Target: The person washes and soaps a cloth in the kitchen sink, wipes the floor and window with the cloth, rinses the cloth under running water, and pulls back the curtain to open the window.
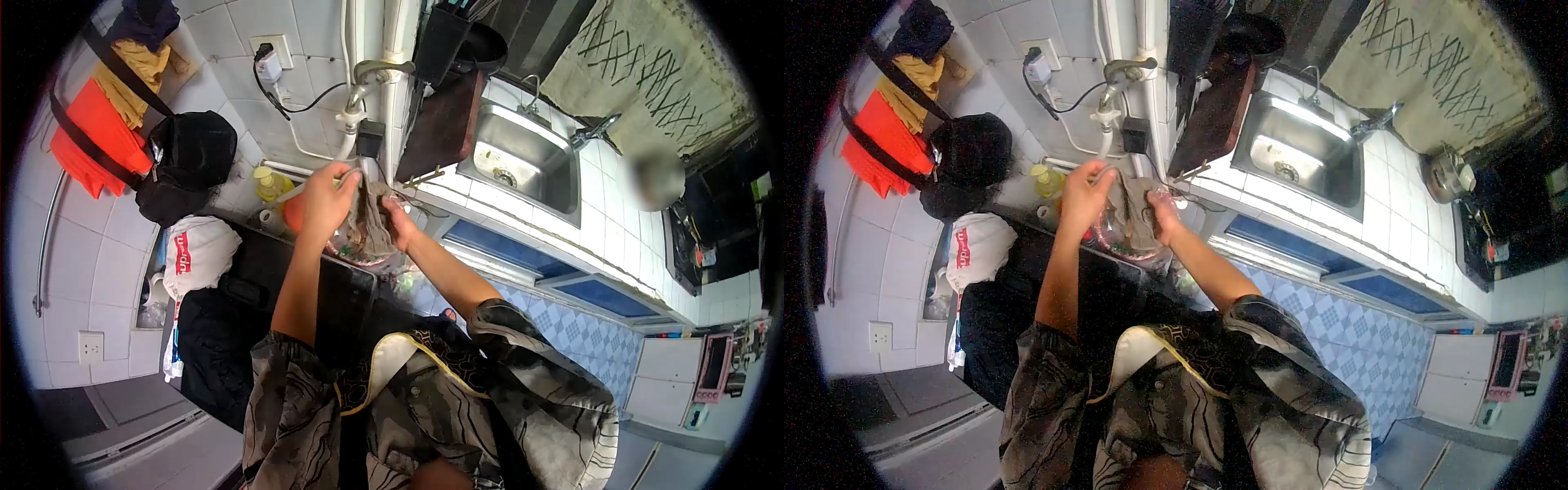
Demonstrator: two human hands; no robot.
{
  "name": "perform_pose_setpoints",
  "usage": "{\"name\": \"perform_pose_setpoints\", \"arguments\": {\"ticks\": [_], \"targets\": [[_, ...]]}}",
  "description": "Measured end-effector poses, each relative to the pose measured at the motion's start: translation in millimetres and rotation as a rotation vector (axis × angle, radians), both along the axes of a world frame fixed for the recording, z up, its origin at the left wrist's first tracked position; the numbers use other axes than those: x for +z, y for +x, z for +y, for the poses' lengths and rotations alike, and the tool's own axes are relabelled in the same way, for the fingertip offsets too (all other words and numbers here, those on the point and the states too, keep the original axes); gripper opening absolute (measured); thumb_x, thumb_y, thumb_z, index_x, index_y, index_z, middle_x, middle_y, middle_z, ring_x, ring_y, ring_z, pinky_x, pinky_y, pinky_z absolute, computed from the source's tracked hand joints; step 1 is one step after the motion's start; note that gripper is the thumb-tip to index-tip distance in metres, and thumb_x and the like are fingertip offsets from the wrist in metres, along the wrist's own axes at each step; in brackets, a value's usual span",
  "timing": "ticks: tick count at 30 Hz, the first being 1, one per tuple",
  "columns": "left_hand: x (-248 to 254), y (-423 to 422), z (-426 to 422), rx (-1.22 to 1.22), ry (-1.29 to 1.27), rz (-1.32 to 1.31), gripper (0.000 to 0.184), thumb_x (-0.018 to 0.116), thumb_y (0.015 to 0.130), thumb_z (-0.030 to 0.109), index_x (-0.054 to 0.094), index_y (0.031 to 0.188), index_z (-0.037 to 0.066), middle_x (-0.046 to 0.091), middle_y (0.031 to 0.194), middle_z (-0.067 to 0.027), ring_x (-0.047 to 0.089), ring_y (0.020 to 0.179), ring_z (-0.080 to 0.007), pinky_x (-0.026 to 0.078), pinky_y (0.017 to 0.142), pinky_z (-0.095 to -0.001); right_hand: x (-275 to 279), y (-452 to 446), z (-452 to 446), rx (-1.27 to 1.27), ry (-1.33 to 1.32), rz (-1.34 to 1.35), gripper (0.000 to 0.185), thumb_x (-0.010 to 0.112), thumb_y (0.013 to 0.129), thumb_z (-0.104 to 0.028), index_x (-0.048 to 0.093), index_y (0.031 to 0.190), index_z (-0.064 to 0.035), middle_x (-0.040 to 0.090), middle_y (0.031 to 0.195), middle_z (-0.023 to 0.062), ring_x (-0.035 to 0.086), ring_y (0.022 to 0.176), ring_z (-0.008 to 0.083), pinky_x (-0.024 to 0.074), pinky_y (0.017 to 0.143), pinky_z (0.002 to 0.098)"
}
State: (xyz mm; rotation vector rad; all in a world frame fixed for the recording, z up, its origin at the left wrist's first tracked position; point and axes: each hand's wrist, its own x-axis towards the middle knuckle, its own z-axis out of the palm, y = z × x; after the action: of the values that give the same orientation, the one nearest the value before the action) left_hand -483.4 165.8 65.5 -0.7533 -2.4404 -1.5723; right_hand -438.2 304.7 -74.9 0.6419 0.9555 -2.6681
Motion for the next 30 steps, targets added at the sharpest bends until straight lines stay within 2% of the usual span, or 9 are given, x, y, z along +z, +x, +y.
{"name": "perform_pose_setpoints", "arguments": {"ticks": [5, 7, 9, 10, 13, 15, 19, 22, 30], "targets": [[54.2, 10.2, -0.9, 0.045, -0.036, 0.094, 0.016, 0.057, 0.074, 0.016, 0.057, 0.078, 0.001, 0.058, 0.072, -0.0148, 0.056, 0.07, -0.0319, 0.042, 0.063, -0.0355, 69.7, 27.2, -4.0, -0.037, 0.428, 0.009, 0.045, 0.038, 0.088, -0.037, 0.039, 0.122, -0.0072, 0.046, 0.118, 0.0122, 0.049, 0.102, 0.0239, 0.0396, 0.087, 0.0377], [47.6, 6.9, -2.1, 0.055, -0.065, 0.143, 0.016, 0.057, 0.074, 0.016, 0.057, 0.078, 0.001, 0.058, 0.072, -0.0149, 0.056, 0.071, -0.0319, 0.042, 0.063, -0.0357, 111.8, 43.4, -12.6, -0.106, 0.317, -0.007, 0.045, 0.041, 0.086, -0.038, 0.043, 0.118, -0.006, 0.047, 0.116, 0.0123, 0.047, 0.104, 0.0222, 0.0368, 0.09, 0.0341], [42.2, 5.3, -1.7, 0.046, -0.124, 0.162, 0.016, 0.058, 0.073, 0.016, 0.058, 0.078, 0.001, 0.058, 0.072, -0.0148, 0.056, 0.071, -0.0315, 0.042, 0.064, -0.0356, 59.8, 30.2, -5.4, -0.038, 0.87, 0.451, 0.046, 0.049, 0.082, -0.04, 0.052, 0.11, -0.0036, 0.048, 0.115, 0.011, 0.044, 0.108, 0.0232, 0.0362, 0.089, 0.0346], [42.3, 5.5, -1.8, 0.042, -0.124, 0.164, 0.016, 0.058, 0.073, 0.016, 0.058, 0.078, 0.001, 0.058, 0.072, -0.0148, 0.056, 0.071, -0.0315, 0.042, 0.064, -0.0356, 28.3, 26.5, -10.1, -0.158, 1.487, 0.527, 0.04, 0.061, 0.074, -0.033, 0.055, 0.105, -0.0071, 0.052, 0.108, 0.0091, 0.046, 0.102, 0.0261, 0.0367, 0.085, 0.034], [43.1, 8.9, -2.5, 0.017, -0.089, 0.136, 0.016, 0.058, 0.073, 0.016, 0.058, 0.079, 0.001, 0.059, 0.073, -0.0151, 0.056, 0.072, -0.0312, 0.042, 0.064, -0.0354, 60.3, 33.9, -17.3, -0.122, 1.865, 0.518, 0.029, 0.065, 0.066, -0.02, 0.06, 0.089, -0.0029, 0.057, 0.093, 0.0117, 0.05, 0.091, 0.0308, 0.0393, 0.079, 0.0364], [51.1, 9.9, -6.2, 0.104, -0.073, 0.19, 0.015, 0.058, 0.073, 0.015, 0.058, 0.079, 0.002, 0.058, 0.072, -0.0155, 0.055, 0.071, -0.0323, 0.042, 0.063, -0.0363, 91.5, 29.4, -13.6, -0.052, 1.77, 0.407, 0.021, 0.064, 0.062, -0.014, 0.06, 0.079, -0.0018, 0.056, 0.083, 0.0131, 0.05, 0.082, 0.0343, 0.0392, 0.075, 0.0387], [61.1, 14.8, -13.6, 0.179, -0.043, 0.265, 0.014, 0.058, 0.073, 0.015, 0.059, 0.078, 0.002, 0.059, 0.072, -0.0155, 0.056, 0.069, -0.0328, 0.042, 0.062, -0.0373, 121.0, 25.5, -11.1, -0.365, 1.656, 0.704, 0.018, 0.062, 0.063, -0.011, 0.058, 0.077, -0.0003, 0.056, 0.077, 0.0168, 0.051, 0.077, 0.035, 0.0412, 0.07, 0.039], [29.2, 12.9, -14.4, 0.236, -0.17, 0.359, 0.013, 0.058, 0.072, 0.014, 0.059, 0.078, 0.002, 0.059, 0.071, -0.0155, 0.056, 0.068, -0.0329, 0.042, 0.061, -0.0384, 94.9, 12.6, -2.1, 0.044, 1.742, 0.275, 0.014, 0.057, 0.068, -0.013, 0.058, 0.076, -0.0027, 0.059, 0.076, 0.0157, 0.057, 0.071, 0.0323, 0.0443, 0.063, 0.0371], [18.2, 12.4, -18.5, 0.223, -0.163, 0.241, 0.016, 0.057, 0.073, 0.015, 0.06, 0.081, 0.002, 0.06, 0.076, -0.0156, 0.058, 0.074, -0.0315, 0.044, 0.065, -0.0367, 98.6, 8.6, -0.2, -0.245, 1.602, 0.37, 0.013, 0.052, 0.071, -0.013, 0.06, 0.076, -0.0041, 0.058, 0.078, 0.0177, 0.053, 0.078, 0.0368, 0.0416, 0.072, 0.0422]]}}
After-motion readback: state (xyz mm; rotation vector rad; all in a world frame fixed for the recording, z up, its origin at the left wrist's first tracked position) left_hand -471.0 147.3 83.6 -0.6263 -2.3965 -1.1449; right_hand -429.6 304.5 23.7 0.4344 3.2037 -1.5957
